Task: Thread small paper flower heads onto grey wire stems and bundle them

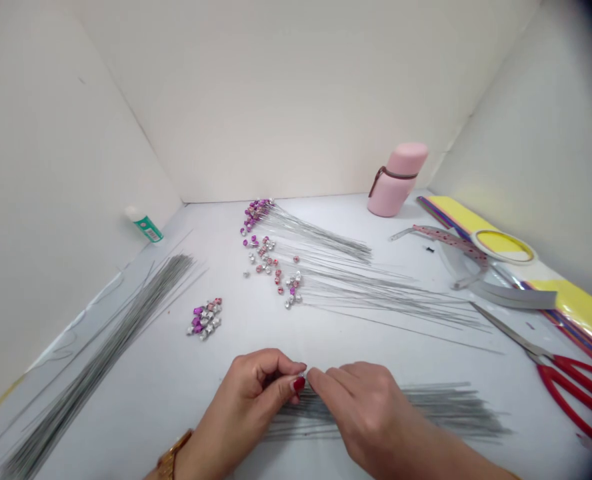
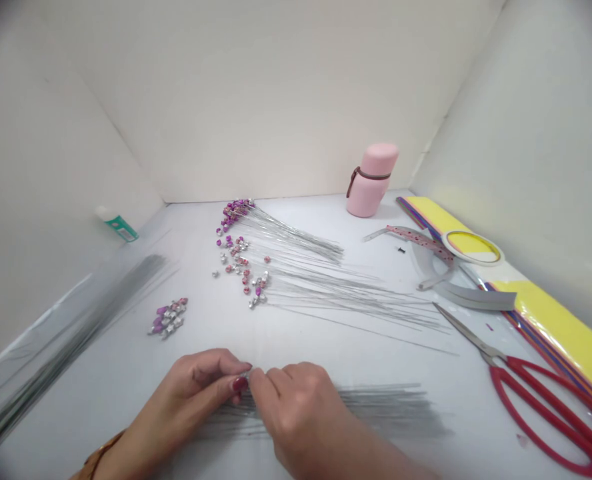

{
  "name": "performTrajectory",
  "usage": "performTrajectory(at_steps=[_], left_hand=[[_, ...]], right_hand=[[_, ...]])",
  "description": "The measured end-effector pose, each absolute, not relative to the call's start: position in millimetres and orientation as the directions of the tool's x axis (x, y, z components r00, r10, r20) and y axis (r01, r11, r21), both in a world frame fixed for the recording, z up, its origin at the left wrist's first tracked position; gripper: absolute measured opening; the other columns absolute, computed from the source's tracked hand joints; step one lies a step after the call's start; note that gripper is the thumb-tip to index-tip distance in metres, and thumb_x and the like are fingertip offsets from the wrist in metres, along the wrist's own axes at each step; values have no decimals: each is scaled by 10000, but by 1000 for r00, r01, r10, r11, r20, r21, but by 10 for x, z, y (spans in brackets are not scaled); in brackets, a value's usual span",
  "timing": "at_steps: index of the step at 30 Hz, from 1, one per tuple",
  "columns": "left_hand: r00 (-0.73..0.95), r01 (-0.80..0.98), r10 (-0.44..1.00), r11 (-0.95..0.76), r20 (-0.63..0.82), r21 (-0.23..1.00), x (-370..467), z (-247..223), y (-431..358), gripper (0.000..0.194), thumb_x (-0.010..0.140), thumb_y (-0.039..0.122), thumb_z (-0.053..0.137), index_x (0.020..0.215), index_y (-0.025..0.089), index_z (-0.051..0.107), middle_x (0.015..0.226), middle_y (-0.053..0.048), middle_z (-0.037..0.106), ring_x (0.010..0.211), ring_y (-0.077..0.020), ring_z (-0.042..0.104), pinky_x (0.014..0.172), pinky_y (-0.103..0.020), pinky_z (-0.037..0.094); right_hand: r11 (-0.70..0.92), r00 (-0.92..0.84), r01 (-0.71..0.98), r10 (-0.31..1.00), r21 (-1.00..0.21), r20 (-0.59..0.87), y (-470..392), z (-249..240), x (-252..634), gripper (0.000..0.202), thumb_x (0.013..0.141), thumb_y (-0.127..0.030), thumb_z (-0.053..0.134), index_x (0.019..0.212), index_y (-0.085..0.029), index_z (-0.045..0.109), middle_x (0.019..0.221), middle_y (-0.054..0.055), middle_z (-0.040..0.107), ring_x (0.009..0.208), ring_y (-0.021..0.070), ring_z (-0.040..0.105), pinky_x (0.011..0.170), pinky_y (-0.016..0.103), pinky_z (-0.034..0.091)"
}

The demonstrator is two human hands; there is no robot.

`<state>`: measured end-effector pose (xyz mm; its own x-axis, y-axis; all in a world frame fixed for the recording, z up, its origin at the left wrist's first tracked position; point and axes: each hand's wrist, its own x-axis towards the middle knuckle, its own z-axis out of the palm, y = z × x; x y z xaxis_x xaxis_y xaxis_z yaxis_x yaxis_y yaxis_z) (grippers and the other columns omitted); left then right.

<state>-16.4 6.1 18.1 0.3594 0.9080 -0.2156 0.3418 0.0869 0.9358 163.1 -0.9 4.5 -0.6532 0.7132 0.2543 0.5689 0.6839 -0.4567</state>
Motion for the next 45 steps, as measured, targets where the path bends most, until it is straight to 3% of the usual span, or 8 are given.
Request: performTrajectory(at_steps=[3, 6, 9, 12, 15, 23, 33, 45], left_hand=[[412, 408, 907, -99, -87, 907, -177, 233, 42, 193, 816, 262, 486, 755, 180, 649, 696, -45, 638, 649, -151, 575, 615, -219, 422], [446, 410, 894, -170, -34, 896, -193, 270, 27, 195, 827, 238, 470, 768, 192, 650, 711, -40, 641, 665, -148, 579, 635, -218, 416], [389, 364, 914, -40, -112, 931, -180, 239, 29, 178, 807, 264, 500, 744, 179, 643, 687, -39, 629, 651, -148, 566, 615, -226, 413], [331, 183, 899, 236, -286, 954, -142, 176, 50, 173, 770, 297, 547, 700, 155, 615, 617, -25, 603, 602, -136, 539, 583, -231, 413], [311, 40, 874, 379, -372, 925, -124, 148, 86, 167, 726, 295, 601, 685, 133, 606, 594, -12, 589, 571, -111, 513, 575, -221, 405], [44, -105, 937, 349, -346, 931, -216, 131, 201, 179, 701, 290, 639, 777, 129, 619, 646, -2, 605, 587, -85, 517, 608, -192, 404], [-14, -172, 951, 301, -308, 938, -225, 18, 219, 189, 701, 279, 639, 832, 144, 627, 674, 10, 606, 607, -80, 523, 611, -170, 404], [-25, -145, 952, 298, -305, 943, -271, 74, 240, 209, 712, 290, 624, 864, 145, 625, 703, -10, 615, 602, -90, 522, 621, -194, 403]], right_hand=[[247, -569, 406, 821, -880, -33, 36, 107, 1598, 240, 842, -190, 350, 742, -153, 565, 532, -21, 462, 470, 99, 398, 466, 203, 332], [-98, -561, 259, 794, -961, -233, 67, 158, 1563, 266, 861, -270, 349, 727, -149, 544, 454, -73, 292, 393, 76, 267, 378, 181, 257], [246, -584, 375, 811, -894, -22, 55, 122, 1577, 262, 861, -197, 326, 758, -142, 561, 514, -32, 431, 458, 96, 382, 459, 205, 319], [705, -672, 531, 688, -470, 274, 42, 28, 1627, 278, 838, -84, 301, 822, -135, 574, 622, 32, 545, 537, 135, 452, 526, 252, 325], [803, -716, 550, 596, -232, 365, 76, -31, 1671, 260, 854, -78, 314, 852, -138, 567, 591, 23, 533, 510, 141, 435, 502, 260, 303], [597, -567, 645, 793, -477, 225, 239, -14, 1729, 223, 874, -123, 369, 898, -175, 585, 702, 18, 592, 644, 122, 542, 605, 221, 390], [640, -715, 586, 698, -497, 54, 106, 94, 1668, 112, 778, -291, 589, 751, -189, 554, 751, -4, 558, 721, 132, 509, 616, 227, 378], [622, -678, 666, 735, -411, 12, 117, 163, 1737, 195, 845, -112, 414, 728, -189, 550, 661, -5, 579, 600, 124, 520, 567, 221, 378]])
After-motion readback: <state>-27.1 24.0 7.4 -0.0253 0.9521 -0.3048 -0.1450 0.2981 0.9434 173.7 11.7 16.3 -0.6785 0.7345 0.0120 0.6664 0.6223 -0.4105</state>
